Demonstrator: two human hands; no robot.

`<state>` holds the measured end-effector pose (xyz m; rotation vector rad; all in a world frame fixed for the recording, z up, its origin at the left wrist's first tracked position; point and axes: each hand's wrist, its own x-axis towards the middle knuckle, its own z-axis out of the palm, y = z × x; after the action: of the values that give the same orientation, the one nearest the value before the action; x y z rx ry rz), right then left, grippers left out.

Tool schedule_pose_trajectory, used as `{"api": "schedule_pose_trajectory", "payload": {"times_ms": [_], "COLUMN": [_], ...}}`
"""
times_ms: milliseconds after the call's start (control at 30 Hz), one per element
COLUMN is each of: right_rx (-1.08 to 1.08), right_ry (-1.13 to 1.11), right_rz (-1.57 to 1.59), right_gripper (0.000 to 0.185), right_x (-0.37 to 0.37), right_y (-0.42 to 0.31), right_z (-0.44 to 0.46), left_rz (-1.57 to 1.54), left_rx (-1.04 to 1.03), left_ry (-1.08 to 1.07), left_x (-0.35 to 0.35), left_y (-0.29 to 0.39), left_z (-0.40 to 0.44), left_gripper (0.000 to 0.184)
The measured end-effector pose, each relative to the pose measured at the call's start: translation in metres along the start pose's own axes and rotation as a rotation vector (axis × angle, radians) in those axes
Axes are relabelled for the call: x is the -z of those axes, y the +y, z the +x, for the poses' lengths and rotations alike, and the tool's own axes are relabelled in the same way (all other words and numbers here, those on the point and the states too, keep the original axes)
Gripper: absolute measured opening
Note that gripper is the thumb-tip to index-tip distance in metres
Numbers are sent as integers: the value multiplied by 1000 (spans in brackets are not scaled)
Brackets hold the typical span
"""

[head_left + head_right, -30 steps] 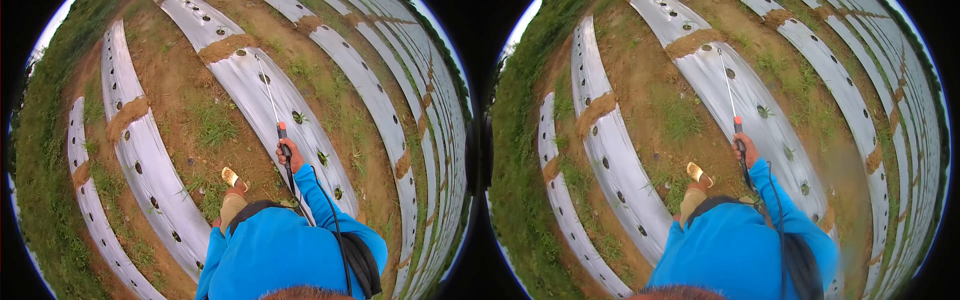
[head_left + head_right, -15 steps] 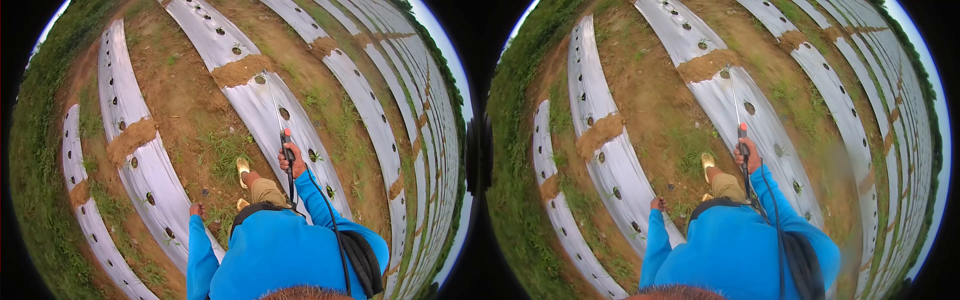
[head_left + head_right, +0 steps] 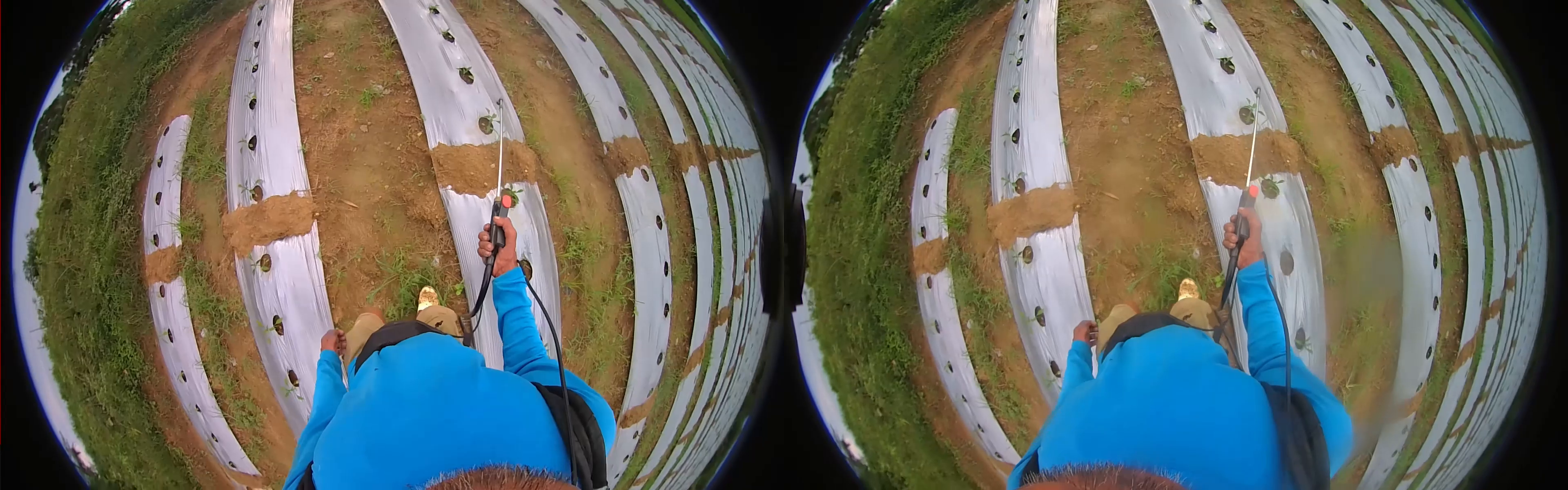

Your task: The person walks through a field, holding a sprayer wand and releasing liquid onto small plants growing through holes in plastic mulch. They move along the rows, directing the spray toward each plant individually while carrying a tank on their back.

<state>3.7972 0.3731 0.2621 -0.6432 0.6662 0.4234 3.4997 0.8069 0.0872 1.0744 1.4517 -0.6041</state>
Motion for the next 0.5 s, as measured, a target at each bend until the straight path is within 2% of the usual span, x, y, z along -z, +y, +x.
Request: {"api": "schedule_pose_trajectory", "payload": {"times_ms": [200, 333, 400, 433, 500], "right_rx": [21, 24, -12, -20, 7], "right_ry": [-52, -36, 20, 49, 65], "right_rz": [-54, -53, -55, -68, -17], "right_gripper": [29, 31, 33, 33, 35], "right_x": [-68, -104, -121, -133, -168], "right_y": [-27, -39, -42, -41, -43], "right_z": [82, 140, 175, 189, 218], "left_rz": [123, 108, 755, 803, 929], "left_rx": [-62, 19, -240, -415, -746], "left_ry": [7, -55, -84, 19, 296], "left_x": [-31, -46, -54, -61, -81], "left_y": [133, 183, 206, 178, 238], "left_z": [12, 100, 149, 268, 266], "left_gripper": [15, 21, 34, 39, 48]}}
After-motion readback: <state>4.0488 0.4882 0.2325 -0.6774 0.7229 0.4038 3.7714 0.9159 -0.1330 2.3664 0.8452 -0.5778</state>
